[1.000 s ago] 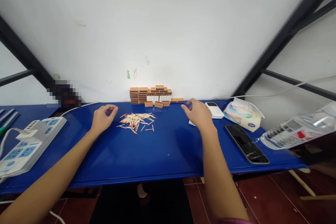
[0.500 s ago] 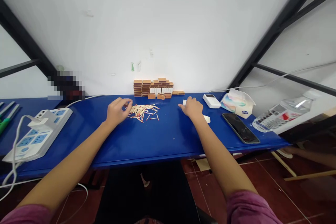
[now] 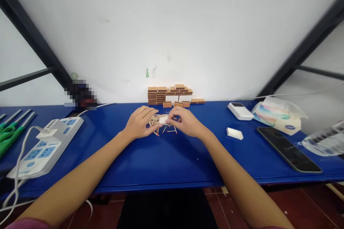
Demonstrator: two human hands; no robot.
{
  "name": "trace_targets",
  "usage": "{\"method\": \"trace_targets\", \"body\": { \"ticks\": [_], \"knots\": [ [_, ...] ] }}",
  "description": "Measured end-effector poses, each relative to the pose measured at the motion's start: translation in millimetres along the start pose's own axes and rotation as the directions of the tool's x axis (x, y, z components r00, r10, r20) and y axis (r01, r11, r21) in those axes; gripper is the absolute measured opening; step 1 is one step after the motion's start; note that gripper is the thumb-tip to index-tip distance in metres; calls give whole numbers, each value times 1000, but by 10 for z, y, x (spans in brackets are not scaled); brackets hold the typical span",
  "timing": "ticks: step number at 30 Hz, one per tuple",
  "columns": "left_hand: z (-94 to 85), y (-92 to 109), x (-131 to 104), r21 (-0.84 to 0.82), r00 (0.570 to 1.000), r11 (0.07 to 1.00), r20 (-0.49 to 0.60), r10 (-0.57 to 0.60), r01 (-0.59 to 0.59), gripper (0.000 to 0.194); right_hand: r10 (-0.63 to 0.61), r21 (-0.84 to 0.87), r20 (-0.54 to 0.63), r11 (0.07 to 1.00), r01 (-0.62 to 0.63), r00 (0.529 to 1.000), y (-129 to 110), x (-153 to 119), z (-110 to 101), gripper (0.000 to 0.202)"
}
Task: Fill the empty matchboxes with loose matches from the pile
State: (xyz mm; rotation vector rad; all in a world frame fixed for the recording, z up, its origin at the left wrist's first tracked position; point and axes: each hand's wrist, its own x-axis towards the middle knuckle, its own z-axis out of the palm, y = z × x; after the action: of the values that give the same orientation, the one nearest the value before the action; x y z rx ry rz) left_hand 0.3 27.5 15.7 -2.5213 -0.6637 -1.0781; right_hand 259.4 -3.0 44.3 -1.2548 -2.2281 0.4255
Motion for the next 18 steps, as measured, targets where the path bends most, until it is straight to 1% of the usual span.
{"method": "trace_targets", "body": {
  "ticks": [1,2,3,4,6,9,11,12,13,15,16,18],
  "knots": [
    [-1,16,5,-29,999,999,38,14,-12,45,-81,94,2,992,81,997,-49,-20,61,23],
    [3,32,9,-57,995,998,93,21,-16,43,-145,142,-16,979,146,989,-81,-43,118,23],
    [10,46,12,-74,992,997,127,19,-9,38,-193,170,-47,965,198,980,-96,-67,169,22],
    [19,59,13,-92,990,996,142,9,5,32,-215,168,-85,959,226,973,-97,-89,214,20],
    [35,78,11,-135,989,990,149,-20,41,26,-235,147,-158,955,258,959,-74,-123,284,16],
    [50,84,7,-198,989,976,138,-62,89,33,-266,102,-226,950,294,937,-39,-131,335,13],
    [56,79,6,-211,986,971,140,-84,113,36,-285,74,-238,948,310,929,-27,-120,322,10],
    [59,75,6,-217,985,968,143,-99,129,36,-272,78,-249,951,299,929,-18,-114,298,9],
    [62,71,4,-225,983,963,145,-115,146,35,-242,87,-259,958,273,935,-1,-111,263,13],
    [67,58,-2,-247,977,950,142,-159,190,34,-162,99,-252,976,192,954,61,-114,168,26],
    [71,50,-8,-254,974,943,136,-184,213,33,-136,76,-202,985,154,970,106,-119,117,27],
    [79,32,-24,-247,966,937,132,-221,248,33,-111,26,-35,993,112,993,207,-136,38,24]
  ]
}}
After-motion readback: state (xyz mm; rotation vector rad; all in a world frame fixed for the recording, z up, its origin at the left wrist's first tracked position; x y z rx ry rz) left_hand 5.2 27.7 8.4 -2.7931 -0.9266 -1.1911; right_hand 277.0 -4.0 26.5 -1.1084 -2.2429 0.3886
